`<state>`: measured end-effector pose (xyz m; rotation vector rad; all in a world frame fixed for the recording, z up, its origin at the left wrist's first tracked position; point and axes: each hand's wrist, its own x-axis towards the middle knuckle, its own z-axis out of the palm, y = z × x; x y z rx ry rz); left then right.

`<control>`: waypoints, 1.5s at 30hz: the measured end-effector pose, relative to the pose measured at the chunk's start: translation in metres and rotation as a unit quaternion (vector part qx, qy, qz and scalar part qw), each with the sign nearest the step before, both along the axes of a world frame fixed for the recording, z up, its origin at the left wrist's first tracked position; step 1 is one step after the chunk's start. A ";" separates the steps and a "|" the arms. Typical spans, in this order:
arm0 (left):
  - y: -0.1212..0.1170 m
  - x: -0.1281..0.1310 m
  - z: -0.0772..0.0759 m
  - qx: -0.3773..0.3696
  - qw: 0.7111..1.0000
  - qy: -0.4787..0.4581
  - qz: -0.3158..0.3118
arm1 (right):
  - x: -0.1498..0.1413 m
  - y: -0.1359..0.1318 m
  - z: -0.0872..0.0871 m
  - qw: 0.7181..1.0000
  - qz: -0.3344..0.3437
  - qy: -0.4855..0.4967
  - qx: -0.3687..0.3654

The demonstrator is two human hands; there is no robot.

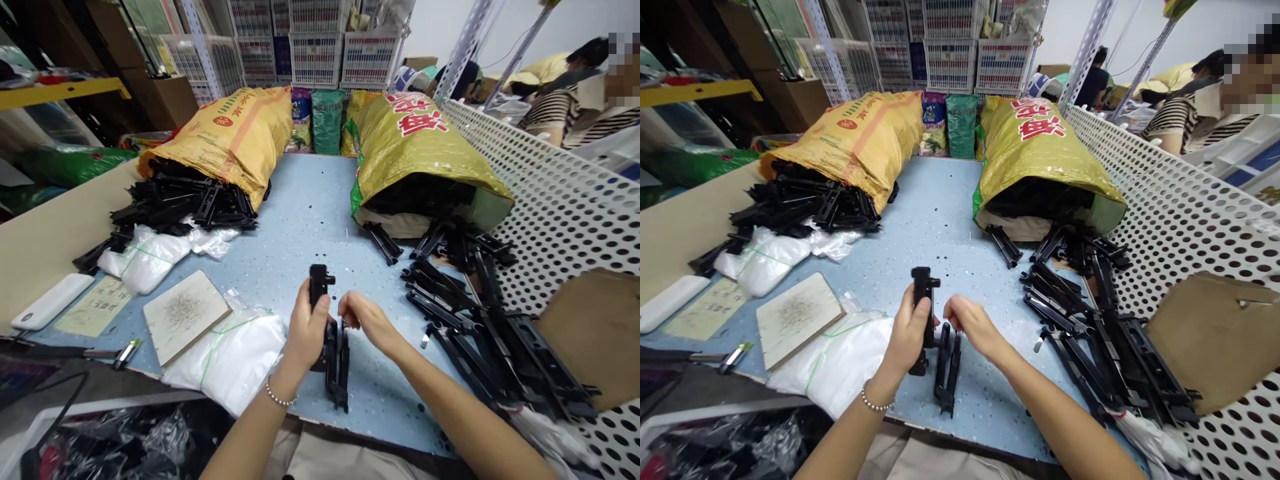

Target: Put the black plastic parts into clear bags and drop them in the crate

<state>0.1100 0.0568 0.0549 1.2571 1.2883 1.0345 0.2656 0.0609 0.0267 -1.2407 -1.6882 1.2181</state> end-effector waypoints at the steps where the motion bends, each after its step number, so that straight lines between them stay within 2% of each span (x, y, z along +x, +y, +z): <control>1: 0.002 -0.002 0.002 -0.035 0.999 -0.033 -0.003 | 0.001 -0.010 -0.007 0.996 0.024 -0.054 0.065; 2: 0.004 -0.003 0.005 -0.066 0.996 -0.062 -0.006 | 0.001 -0.019 -0.015 0.982 0.043 -0.112 0.144; 4: 0.006 -0.003 0.008 -0.107 0.989 -0.102 -0.010 | 0.000 -0.035 -0.028 0.934 0.055 -0.207 0.286; 6: 0.007 -0.004 0.007 -0.129 0.984 -0.122 -0.008 | -0.002 -0.040 -0.034 0.902 0.078 -0.250 0.343; 8: 0.007 -0.008 0.000 -0.135 0.983 -0.126 0.009 | -0.001 -0.030 -0.031 0.901 0.143 -0.272 0.306; 10: 0.003 -0.015 -0.015 -0.134 0.986 -0.099 0.028 | 0.008 -0.002 -0.018 0.920 0.149 -0.307 0.194; 11: 0.000 -0.018 -0.025 -0.130 0.989 -0.066 0.034 | 0.016 0.017 -0.010 0.929 0.115 -0.325 0.132; 12: -0.005 -0.021 -0.036 -0.125 0.991 -0.022 0.037 | 0.026 0.038 -0.002 0.933 0.007 -0.356 0.059; 13: -0.011 -0.022 -0.047 -0.117 0.992 0.024 0.036 | 0.037 0.060 0.005 0.924 -0.070 -0.375 0.040; 15: -0.025 -0.020 -0.068 -0.096 0.990 0.094 0.035 | 0.060 0.101 0.015 0.901 -0.175 -0.396 0.018; 17: -0.037 -0.014 -0.083 -0.075 0.989 0.125 0.028 | 0.080 0.129 0.017 0.877 -0.253 -0.408 -0.020; 19: -0.043 -0.009 -0.088 -0.057 0.988 0.139 0.016 | 0.091 0.142 0.013 0.865 -0.292 -0.405 -0.049; 21: -0.041 -0.005 -0.083 -0.038 0.989 0.140 0.009 | 0.090 0.138 0.007 0.873 -0.292 -0.386 -0.051; 23: -0.034 -0.001 -0.071 -0.024 0.994 0.110 0.002 | 0.076 0.117 0.001 0.894 -0.265 -0.359 -0.033; 26: -0.017 0.008 -0.049 -0.018 0.999 -0.007 -0.031 | 0.041 0.057 -0.008 0.941 -0.183 -0.283 0.019; 27: -0.012 0.012 -0.042 -0.020 0.998 -0.049 -0.040 | 0.029 0.034 -0.009 0.969 -0.129 -0.203 0.062; 29: -0.008 0.017 -0.030 -0.027 0.995 -0.092 -0.043 | 0.011 -0.006 -0.008 0.985 -0.043 -0.112 0.122; 31: -0.011 0.019 -0.020 -0.034 0.996 -0.071 -0.036 | 0.005 -0.029 -0.002 0.976 -0.076 -0.095 0.179; 34: -0.026 0.015 -0.006 -0.029 0.998 -0.028 -0.051 | 0.012 -0.025 0.008 0.934 -0.155 -0.132 0.293; 37: -0.040 0.012 0.003 -0.027 0.996 -0.031 -0.081 | 0.023 -0.001 0.010 0.892 -0.131 -0.184 0.391; 39: -0.045 0.011 0.006 -0.022 0.995 -0.033 -0.088 | 0.023 0.010 0.007 0.882 -0.099 -0.190 0.420; 40: -0.046 0.012 0.007 -0.016 0.996 -0.026 -0.087 | 0.020 0.012 0.004 0.888 -0.088 -0.177 0.416; 42: -0.047 0.012 0.006 0.005 0.997 0.011 -0.074 | 0.010 0.011 -0.002 0.924 -0.095 -0.113 0.353; 43: -0.046 0.012 0.005 0.018 0.997 0.038 -0.065 | 0.004 0.009 -0.003 0.950 -0.111 -0.062 0.285; 45: -0.043 0.010 0.003 0.037 0.994 0.085 -0.056 | -0.005 0.005 -0.002 0.987 -0.124 0.047 0.091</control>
